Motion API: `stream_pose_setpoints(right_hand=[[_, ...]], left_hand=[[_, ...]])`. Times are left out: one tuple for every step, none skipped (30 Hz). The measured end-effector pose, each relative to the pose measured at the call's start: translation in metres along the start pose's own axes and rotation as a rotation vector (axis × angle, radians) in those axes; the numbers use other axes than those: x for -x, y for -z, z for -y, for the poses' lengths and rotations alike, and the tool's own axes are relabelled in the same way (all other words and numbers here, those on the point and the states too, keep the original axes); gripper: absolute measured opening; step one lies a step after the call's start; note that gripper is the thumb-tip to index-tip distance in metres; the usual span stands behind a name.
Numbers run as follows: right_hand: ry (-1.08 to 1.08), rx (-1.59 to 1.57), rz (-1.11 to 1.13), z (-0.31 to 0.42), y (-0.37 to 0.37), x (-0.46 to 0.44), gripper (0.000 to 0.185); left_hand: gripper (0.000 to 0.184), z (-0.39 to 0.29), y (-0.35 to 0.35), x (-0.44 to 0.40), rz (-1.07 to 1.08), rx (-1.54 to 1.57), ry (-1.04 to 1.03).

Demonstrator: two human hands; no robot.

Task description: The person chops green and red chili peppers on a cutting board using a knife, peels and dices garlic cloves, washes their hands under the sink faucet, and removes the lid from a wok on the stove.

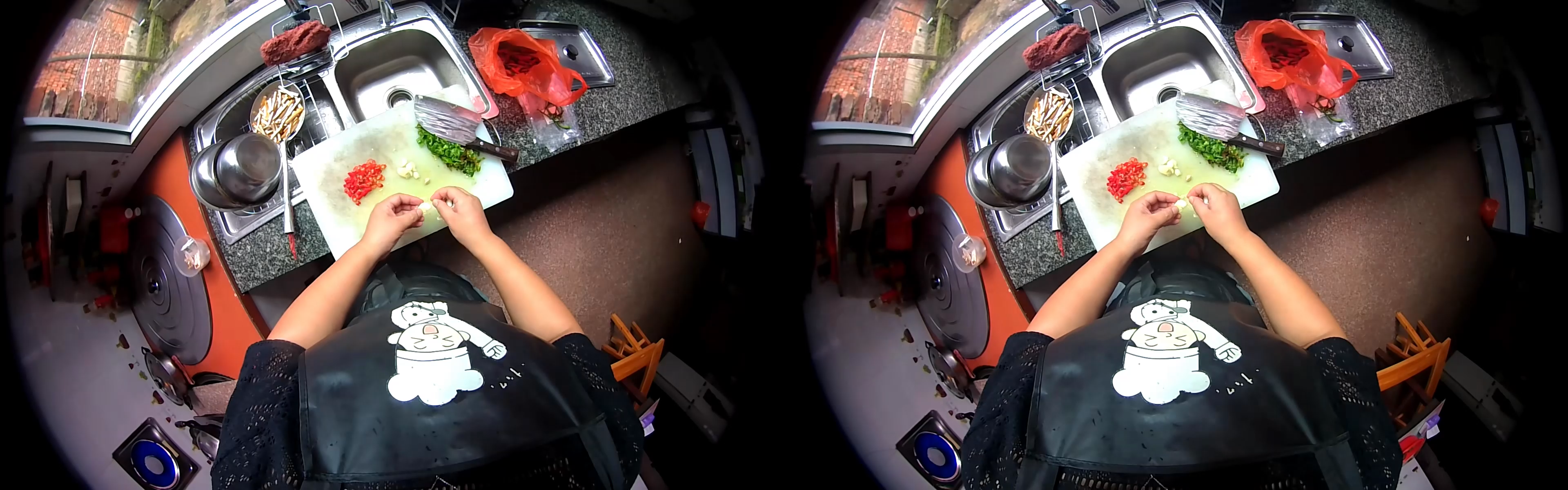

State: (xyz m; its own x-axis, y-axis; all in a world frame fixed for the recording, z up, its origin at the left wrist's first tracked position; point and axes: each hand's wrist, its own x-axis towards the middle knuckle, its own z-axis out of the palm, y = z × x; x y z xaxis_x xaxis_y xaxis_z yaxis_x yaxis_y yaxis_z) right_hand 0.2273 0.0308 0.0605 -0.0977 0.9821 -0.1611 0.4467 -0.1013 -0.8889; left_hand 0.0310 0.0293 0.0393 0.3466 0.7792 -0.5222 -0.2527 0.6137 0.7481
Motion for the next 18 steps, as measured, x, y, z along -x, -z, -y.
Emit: stream_pose_setpoints(right_hand=[[0.05, 0.019, -0.028, 0.006, 0.002, 0.0, 0.013], [0.078, 0.036, -0.007, 0.009, 0.003, -0.001, 0.013], [0.105, 0.052, 0.013, 0.011, 0.003, -0.001, 0.012], [0.133, 0.069, 0.033, 0.012, 0.003, -0.001, 0.012], [0.14, 0.092, 0.034, 0.012, 0.002, -0.002, 0.012], [0.149, 0.115, 0.035, 0.012, 0.001, -0.003, 0.011], [0.158, 0.138, 0.037, 0.011, 0.0, -0.003, 0.011], [0.167, 0.165, 0.031, 0.01, -0.002, -0.004, 0.011], [0.175, 0.192, 0.024, 0.009, -0.004, -0.004, 0.012], [0.182, 0.219, 0.018, 0.008, -0.005, -0.004, 0.012], [0.146, 0.209, 0.021, 0.007, -0.007, -0.004, 0.012], [0.109, 0.199, 0.023, 0.009, -0.008, -0.004, 0.012], [0.073, 0.19, 0.026, 0.01, -0.008, -0.004, 0.012], [-0.011, 0.13, 0.035, 0.009, -0.009, -0.004, 0.012], [-0.094, 0.07, 0.044, 0.007, -0.01, -0.004, 0.012], [-0.175, 0.009, 0.055, 0.005, -0.013, -0.004, 0.013], [-0.232, -0.137, 0.076, -0.001, -0.016, -0.005, 0.013], [-0.289, -0.283, 0.097, -0.004, -0.018, -0.005, 0.013]], left_hand=[[0.023, 0.001, 0.002, -0.001, 0.002, -0.021, -0.016], [0.023, 0.002, 0.003, -0.002, 0.004, -0.041, -0.031], [0.023, 0.002, 0.003, -0.001, -0.003, -0.057, -0.042], [0.023, 0.002, 0.002, 0.0, -0.01, -0.074, -0.053], [0.022, 0.001, 0.002, 0.0, -0.017, -0.091, -0.064], [0.023, 0.001, 0.001, 0.0, -0.021, -0.092, -0.07], [0.023, 0.001, 0.001, 0.001, -0.026, -0.092, -0.076], [0.023, 0.001, 0.001, 0.002, -0.032, -0.093, -0.083], [0.023, 0.002, 0.002, 0.002, -0.032, -0.098, -0.088], [0.023, 0.002, 0.002, 0.002, -0.032, -0.104, -0.092], [0.023, 0.003, 0.002, 0.002, -0.032, -0.11, -0.096], [0.023, 0.002, 0.002, 0.003, -0.034, -0.111, -0.103], [0.024, 0.002, 0.001, 0.003, -0.035, -0.111, -0.109], [0.024, 0.001, 0.001, 0.003, -0.037, -0.111, -0.116], [0.024, 0.002, 0.001, 0.003, -0.031, -0.131, -0.131], [0.025, 0.003, 0.002, 0.002, -0.027, -0.15, -0.146], [0.025, 0.004, 0.002, 0.002, -0.024, -0.169, -0.16], [0.025, 0.003, 0.002, 0.003, -0.026, -0.151, -0.15]])
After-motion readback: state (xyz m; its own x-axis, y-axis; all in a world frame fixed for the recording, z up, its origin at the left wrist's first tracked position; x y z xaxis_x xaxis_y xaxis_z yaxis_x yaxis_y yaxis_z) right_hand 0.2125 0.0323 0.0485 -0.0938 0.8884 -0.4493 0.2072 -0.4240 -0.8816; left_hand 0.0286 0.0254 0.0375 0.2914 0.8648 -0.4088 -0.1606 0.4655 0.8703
